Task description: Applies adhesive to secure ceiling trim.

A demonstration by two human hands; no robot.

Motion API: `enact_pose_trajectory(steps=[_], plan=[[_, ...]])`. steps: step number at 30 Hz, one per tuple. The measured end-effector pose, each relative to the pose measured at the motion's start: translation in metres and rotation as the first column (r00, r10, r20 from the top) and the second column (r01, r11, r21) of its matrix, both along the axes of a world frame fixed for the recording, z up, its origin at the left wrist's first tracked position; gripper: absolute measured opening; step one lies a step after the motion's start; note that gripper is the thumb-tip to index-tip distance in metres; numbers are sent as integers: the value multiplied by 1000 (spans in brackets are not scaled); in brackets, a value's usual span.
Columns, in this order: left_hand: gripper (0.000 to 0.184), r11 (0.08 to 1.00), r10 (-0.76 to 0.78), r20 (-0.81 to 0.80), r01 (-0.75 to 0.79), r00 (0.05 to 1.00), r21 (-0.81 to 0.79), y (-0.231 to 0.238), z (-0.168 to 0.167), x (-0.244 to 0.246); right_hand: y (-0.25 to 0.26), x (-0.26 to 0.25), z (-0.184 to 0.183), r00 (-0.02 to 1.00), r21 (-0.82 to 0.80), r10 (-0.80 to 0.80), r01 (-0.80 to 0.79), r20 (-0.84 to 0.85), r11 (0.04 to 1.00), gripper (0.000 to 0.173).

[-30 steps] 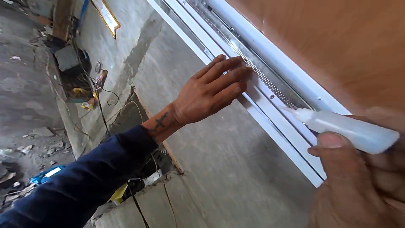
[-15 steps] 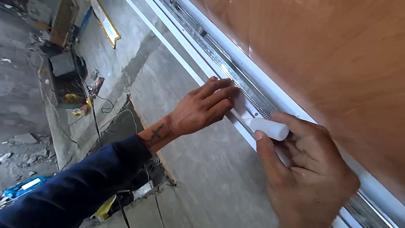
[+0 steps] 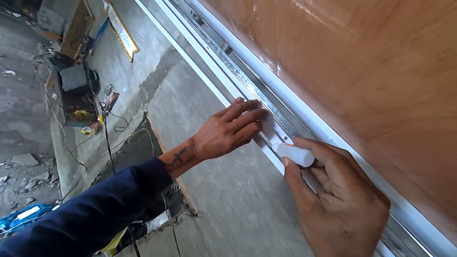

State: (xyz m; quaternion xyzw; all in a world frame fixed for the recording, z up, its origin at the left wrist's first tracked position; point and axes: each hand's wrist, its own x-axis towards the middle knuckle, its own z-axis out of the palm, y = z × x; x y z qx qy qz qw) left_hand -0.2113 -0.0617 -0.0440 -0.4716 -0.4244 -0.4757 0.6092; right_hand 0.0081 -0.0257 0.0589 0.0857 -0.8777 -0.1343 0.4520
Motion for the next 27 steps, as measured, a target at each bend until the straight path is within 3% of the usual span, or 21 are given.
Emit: enact_pose_trajectory(steps=[7,27], plan=[[14,1000,-15,7,14,1000,4,0,-1,1,-3,6,-5,999,126,-34,35,-10,991,22],[14,1000,-6,-20,6,1000,-3,-2,-2,-1,1,16,-2,1000,69,-23,22,16,997,22]])
